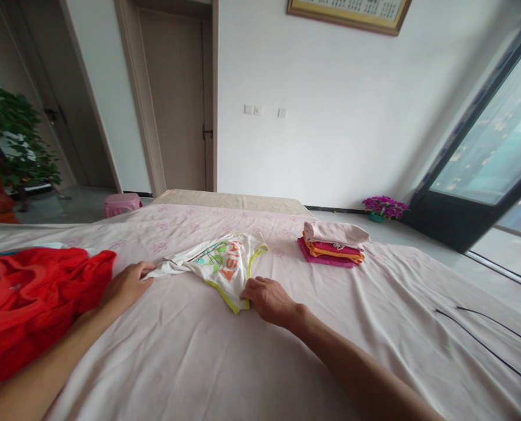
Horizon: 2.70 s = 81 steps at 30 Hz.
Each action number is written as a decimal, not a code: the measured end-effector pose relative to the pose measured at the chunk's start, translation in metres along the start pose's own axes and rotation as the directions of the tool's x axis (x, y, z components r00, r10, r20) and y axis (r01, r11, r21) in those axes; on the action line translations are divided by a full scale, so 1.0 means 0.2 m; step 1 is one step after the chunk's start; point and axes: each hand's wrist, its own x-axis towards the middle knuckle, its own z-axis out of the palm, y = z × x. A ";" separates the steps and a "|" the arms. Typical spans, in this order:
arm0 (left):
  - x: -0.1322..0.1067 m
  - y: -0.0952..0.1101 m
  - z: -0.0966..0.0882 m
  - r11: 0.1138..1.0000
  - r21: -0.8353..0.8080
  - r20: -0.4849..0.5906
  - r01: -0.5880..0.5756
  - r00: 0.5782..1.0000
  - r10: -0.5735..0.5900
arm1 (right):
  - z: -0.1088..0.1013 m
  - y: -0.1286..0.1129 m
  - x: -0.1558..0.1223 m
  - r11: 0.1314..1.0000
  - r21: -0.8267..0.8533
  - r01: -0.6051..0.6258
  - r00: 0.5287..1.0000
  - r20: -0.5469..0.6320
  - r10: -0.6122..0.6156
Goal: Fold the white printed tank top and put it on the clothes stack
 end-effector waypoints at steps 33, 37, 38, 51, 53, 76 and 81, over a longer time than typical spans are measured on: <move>0.11 0.23 -0.20 0.931 0.362 0.080 -0.043 0.997 0.015 | 0.06 -0.07 0.03 0.977 0.183 -0.113 0.985 -0.108 0.134; 0.21 0.19 -0.20 0.925 0.379 -0.112 0.018 0.993 0.026 | 0.07 -0.08 0.02 0.982 0.150 -0.119 0.983 -0.121 0.137; 0.20 0.20 -0.18 0.928 0.372 -0.102 -0.020 0.993 0.062 | 0.07 -0.09 0.02 0.983 0.143 -0.117 0.983 -0.121 0.135; 0.04 0.25 0.13 0.955 0.162 0.029 -0.250 0.968 0.248 | -0.07 -0.01 0.07 0.994 0.042 -0.104 0.993 0.063 0.101; 0.07 0.24 0.12 0.960 0.165 0.041 -0.224 0.975 0.220 | -0.10 0.07 0.14 0.974 -0.040 -0.221 0.972 0.068 0.223; 0.15 0.18 0.22 0.930 0.301 -0.019 -0.212 0.973 0.228 | 0.05 0.82 0.56 0.693 -0.205 -0.691 0.712 -0.030 0.701; 0.14 0.19 0.23 0.925 0.357 -0.011 -0.131 0.989 0.145 | 0.02 0.84 0.53 0.676 -0.213 -0.706 0.700 -0.060 0.712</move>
